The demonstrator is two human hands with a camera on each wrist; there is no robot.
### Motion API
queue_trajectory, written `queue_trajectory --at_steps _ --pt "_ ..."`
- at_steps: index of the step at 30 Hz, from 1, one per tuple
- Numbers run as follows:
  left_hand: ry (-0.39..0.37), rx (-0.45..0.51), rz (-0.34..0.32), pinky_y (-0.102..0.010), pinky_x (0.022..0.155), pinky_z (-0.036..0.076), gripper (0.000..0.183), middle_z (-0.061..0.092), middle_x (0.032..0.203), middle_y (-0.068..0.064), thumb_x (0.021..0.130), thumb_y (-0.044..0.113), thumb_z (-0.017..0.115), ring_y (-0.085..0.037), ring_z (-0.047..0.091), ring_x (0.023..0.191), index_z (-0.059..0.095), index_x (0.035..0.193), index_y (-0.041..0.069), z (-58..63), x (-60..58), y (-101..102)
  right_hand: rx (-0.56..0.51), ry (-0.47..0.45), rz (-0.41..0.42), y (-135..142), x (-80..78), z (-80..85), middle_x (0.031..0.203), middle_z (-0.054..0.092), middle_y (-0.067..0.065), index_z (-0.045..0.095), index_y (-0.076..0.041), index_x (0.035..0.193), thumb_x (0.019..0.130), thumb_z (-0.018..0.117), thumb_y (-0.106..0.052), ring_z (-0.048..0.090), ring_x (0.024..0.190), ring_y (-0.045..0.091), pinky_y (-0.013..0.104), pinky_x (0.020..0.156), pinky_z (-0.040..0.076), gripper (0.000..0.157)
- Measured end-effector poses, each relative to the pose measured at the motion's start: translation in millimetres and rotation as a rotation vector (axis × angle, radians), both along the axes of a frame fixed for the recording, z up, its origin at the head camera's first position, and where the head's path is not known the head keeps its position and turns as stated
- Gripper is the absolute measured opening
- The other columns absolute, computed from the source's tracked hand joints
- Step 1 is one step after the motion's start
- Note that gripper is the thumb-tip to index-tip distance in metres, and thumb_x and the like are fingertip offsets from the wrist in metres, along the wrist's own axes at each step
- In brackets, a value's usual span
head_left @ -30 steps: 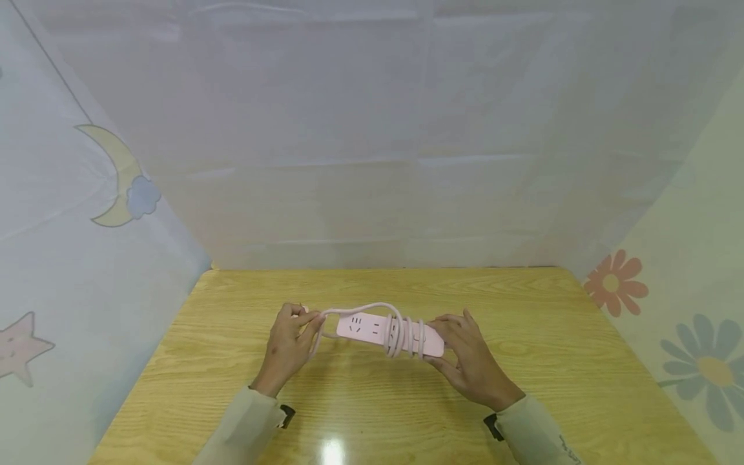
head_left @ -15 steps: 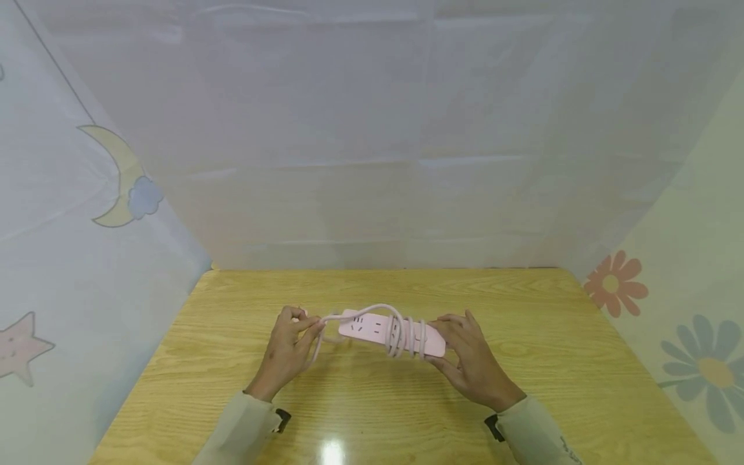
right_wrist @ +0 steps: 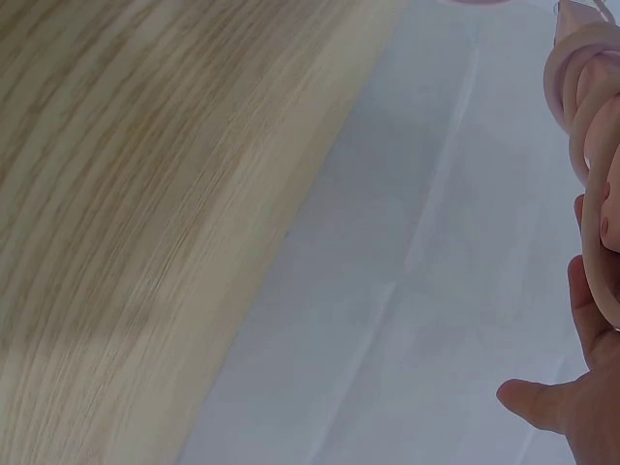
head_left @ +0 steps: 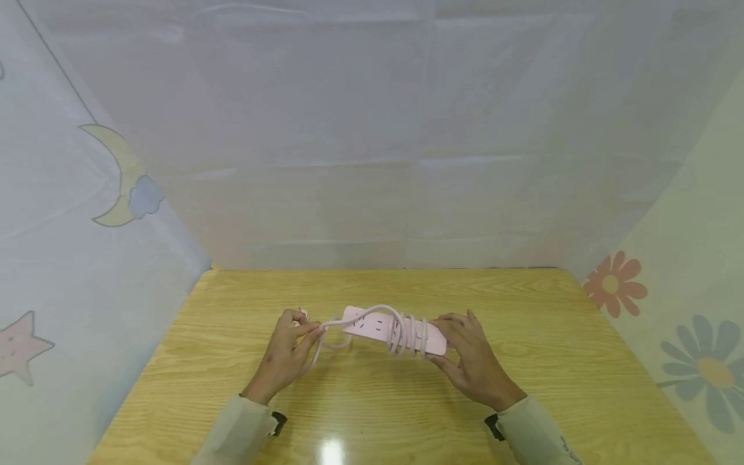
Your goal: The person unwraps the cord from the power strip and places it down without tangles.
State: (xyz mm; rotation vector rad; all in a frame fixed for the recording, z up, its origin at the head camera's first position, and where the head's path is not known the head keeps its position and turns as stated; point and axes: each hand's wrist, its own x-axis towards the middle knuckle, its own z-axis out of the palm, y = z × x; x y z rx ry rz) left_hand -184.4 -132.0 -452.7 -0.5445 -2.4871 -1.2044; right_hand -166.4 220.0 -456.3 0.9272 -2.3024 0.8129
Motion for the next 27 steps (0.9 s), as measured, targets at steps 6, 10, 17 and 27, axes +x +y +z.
queue_trajectory --at_steps 6,10,17,27 --pt "0.055 -0.034 -0.017 -0.034 0.078 0.046 0.016 0.049 0.103 -0.005 0.095 0.007 0.067 -0.018 0.045 0.094 0.076 0.104 -0.004 -2.1 -0.4 -1.3 -0.003 0.005 -0.001 0.1 -0.3 1.5 0.123 0.064 0.005 0.06 -0.006 0.13 0.1 0.057 -0.043 0.052 0.118 0.033 0.08 0.101 0.015 0.047" --pt "0.056 -0.041 -0.036 -0.032 0.078 0.044 0.013 0.048 0.102 -0.003 0.095 0.005 0.068 -0.018 0.043 0.095 0.077 0.1 -0.002 -2.4 -0.2 -2.3 -0.003 0.003 -0.005 0.8 -0.9 2.3 0.122 0.064 0.005 0.06 -0.006 0.13 0.101 0.055 -0.044 0.052 0.118 0.033 0.08 0.101 0.015 0.049" --pt "0.09 -0.078 -0.096 -0.047 0.089 0.048 0.012 0.046 0.102 -0.001 0.091 0.0 0.069 -0.027 0.048 0.109 0.075 0.1 -0.006 -2.3 -0.3 -4.2 0.008 -0.008 -0.018 2.8 -1.2 2.6 0.122 0.064 0.004 0.059 -0.007 0.131 0.1 0.054 -0.047 0.052 0.119 0.032 0.079 0.101 0.016 0.051" --pt "0.142 -0.118 -0.165 -0.065 0.1 0.038 0.009 0.045 0.104 -0.005 0.088 -0.006 0.07 -0.041 0.047 0.115 0.076 0.094 -0.002 -4.0 -0.3 -5.3 0.008 -0.011 -0.023 4.1 -0.7 3.1 0.123 0.064 0.003 0.059 -0.008 0.132 0.099 0.058 -0.043 0.052 0.119 0.032 0.08 0.101 0.016 0.049"
